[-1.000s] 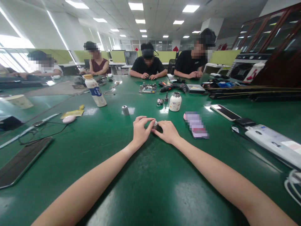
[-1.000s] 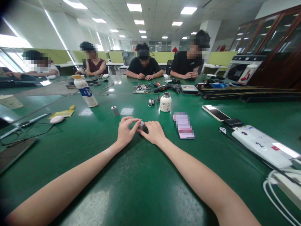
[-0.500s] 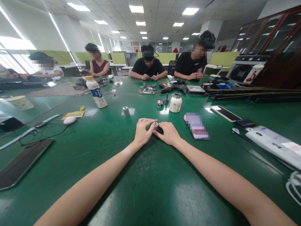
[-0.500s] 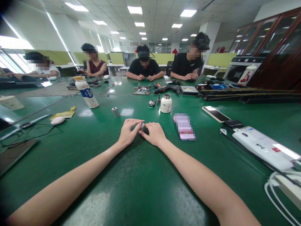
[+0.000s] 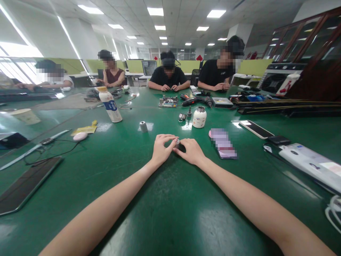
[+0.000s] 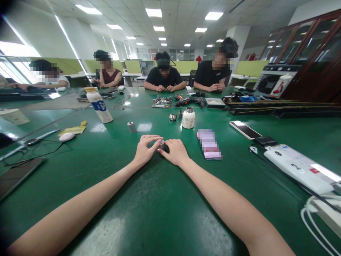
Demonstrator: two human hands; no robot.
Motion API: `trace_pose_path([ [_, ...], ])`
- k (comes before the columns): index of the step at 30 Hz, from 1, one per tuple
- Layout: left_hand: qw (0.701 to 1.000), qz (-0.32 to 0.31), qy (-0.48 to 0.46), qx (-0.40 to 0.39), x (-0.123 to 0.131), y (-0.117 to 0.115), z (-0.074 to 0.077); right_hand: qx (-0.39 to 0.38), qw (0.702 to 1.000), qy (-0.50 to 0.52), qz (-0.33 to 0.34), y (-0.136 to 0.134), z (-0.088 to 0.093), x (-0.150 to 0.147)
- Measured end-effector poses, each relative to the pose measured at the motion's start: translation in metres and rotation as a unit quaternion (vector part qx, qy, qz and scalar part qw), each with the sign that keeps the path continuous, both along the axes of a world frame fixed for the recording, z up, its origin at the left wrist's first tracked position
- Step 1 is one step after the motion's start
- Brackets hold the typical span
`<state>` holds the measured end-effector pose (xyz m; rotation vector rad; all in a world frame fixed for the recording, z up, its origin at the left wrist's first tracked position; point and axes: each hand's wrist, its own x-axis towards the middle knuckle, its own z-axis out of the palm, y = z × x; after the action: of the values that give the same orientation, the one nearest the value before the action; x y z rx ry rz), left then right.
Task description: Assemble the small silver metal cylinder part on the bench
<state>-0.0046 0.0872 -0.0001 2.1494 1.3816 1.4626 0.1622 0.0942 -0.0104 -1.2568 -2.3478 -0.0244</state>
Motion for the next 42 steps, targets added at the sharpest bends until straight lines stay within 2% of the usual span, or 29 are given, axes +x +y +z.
trace_pose_path([
  [2, 0.999, 0.028, 0.002, 0.016, 0.001, -0.002, 0.002, -0.001, 1.000, -0.001, 0.000, -0.001, 0.001, 0.000],
  [5, 0.990, 0.137, 0.007, 0.030, 0.002, -0.006, 0.002, -0.003, 1.000, 0.003, -0.002, -0.002, 0.003, -0.001],
  [8, 0.973, 0.228, 0.038, -0.014, -0.001, -0.004, -0.006, -0.003, 1.000, 0.005, -0.007, -0.003, 0.003, -0.001],
  [11, 0.963, 0.244, 0.081, -0.078, -0.005, 0.003, -0.021, -0.003, 1.000, 0.006, -0.007, -0.002, 0.002, -0.001],
  [14, 0.961, 0.251, 0.091, -0.072, -0.008, 0.007, -0.028, -0.005, 1.000, 0.011, -0.004, -0.002, 0.002, -0.001],
  [18, 0.970, 0.235, 0.048, -0.046, -0.004, 0.003, -0.015, -0.004, 1.000, 0.011, -0.006, -0.002, 0.001, -0.001],
  [22, 0.989, 0.139, 0.024, 0.038, 0.002, -0.005, 0.001, -0.003, 1.000, 0.005, -0.004, -0.002, 0.001, -0.001],
  [25, 0.994, 0.090, 0.046, 0.033, 0.004, -0.007, 0.004, -0.001, 1.000, 0.002, -0.004, -0.001, 0.000, 0.000],
  [34, 0.998, 0.036, 0.052, 0.000, 0.001, -0.004, 0.000, -0.001, 1.000, -0.003, -0.004, -0.002, 0.001, 0.000],
  [42, 0.998, 0.058, 0.039, 0.010, 0.002, -0.006, 0.003, -0.004, 1.000, -0.003, -0.003, -0.001, 0.001, 0.000],
])
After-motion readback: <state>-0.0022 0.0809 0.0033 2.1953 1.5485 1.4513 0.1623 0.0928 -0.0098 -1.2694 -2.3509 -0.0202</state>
